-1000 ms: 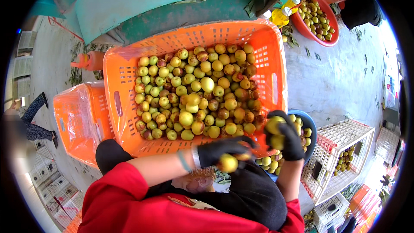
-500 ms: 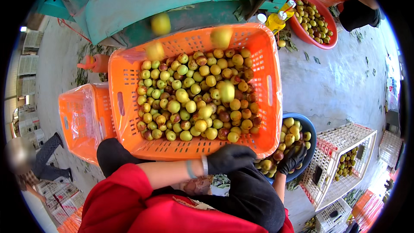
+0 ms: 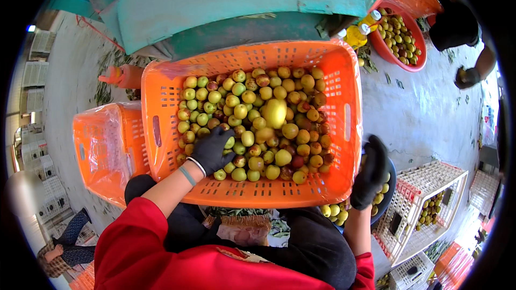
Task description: The person sits and sorts green olives by hand, picking them from an orange basket and placing them into a blue bowl. The person repeatedly transfers olives between containers while seated near a conveyor and other workers.
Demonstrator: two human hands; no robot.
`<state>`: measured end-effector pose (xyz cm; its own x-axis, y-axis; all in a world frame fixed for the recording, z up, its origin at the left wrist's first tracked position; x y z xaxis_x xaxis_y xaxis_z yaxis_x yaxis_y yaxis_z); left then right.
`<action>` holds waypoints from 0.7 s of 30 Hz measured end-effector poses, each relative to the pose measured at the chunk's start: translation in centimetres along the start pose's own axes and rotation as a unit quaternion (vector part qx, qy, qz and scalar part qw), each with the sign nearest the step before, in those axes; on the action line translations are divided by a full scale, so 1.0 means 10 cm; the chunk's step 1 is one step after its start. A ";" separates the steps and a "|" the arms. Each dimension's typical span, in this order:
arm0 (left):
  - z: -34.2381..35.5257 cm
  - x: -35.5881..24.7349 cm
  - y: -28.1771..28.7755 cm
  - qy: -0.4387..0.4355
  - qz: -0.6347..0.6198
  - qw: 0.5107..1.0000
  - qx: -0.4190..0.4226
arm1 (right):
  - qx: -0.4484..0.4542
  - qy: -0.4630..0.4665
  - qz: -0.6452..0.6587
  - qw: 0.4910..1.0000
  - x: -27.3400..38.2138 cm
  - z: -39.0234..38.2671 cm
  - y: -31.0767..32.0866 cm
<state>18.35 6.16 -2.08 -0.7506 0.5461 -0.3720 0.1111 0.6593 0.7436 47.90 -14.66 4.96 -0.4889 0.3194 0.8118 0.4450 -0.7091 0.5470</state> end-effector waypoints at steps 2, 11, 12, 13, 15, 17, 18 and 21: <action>0.02 0.10 -0.05 -0.040 0.010 0.999 0.023 | 0.190 0.052 0.031 0.980 0.31 0.17 -0.51; -0.55 0.18 -0.17 -0.020 -0.103 0.978 0.182 | 0.502 0.171 -0.290 0.797 0.07 -0.11 -1.55; -0.55 0.30 -0.12 -0.023 -0.121 0.985 0.124 | 0.518 0.162 -0.260 0.799 -0.02 -0.18 -1.56; -0.51 0.43 -0.03 -0.031 -0.138 0.988 0.066 | 0.518 0.134 -0.269 0.801 -0.05 -0.25 -1.51; -0.37 0.64 0.29 0.115 -0.205 0.972 0.017 | 0.520 0.076 -0.286 0.801 -0.13 -0.38 -1.42; -0.24 0.91 0.50 0.119 -0.108 0.979 -0.125 | 0.543 -0.011 -0.223 0.810 -0.27 -0.32 -1.33; -0.20 1.04 0.54 0.070 -0.044 0.973 -0.215 | 0.555 -0.068 -0.197 0.806 -0.34 -0.28 -1.27; 0.12 1.19 0.48 0.139 0.063 0.977 -0.150 | 0.541 -0.128 -0.191 0.809 -0.27 -0.19 -1.19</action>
<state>10.70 16.44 -3.56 -0.8957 0.4241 -0.1338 0.0488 0.3928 0.9183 42.50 -8.27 -4.12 -0.6362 0.6032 0.4810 0.7618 0.3927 0.5151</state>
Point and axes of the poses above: each hand's wrist, its own z-axis towards the middle knuckle, its own y-axis out of the back of the hand, x = y × z, the point moved 3 cm from there along z, towards the middle knuckle, and after that the axes turned 2 degrees about -z, right-handed, at the moved point
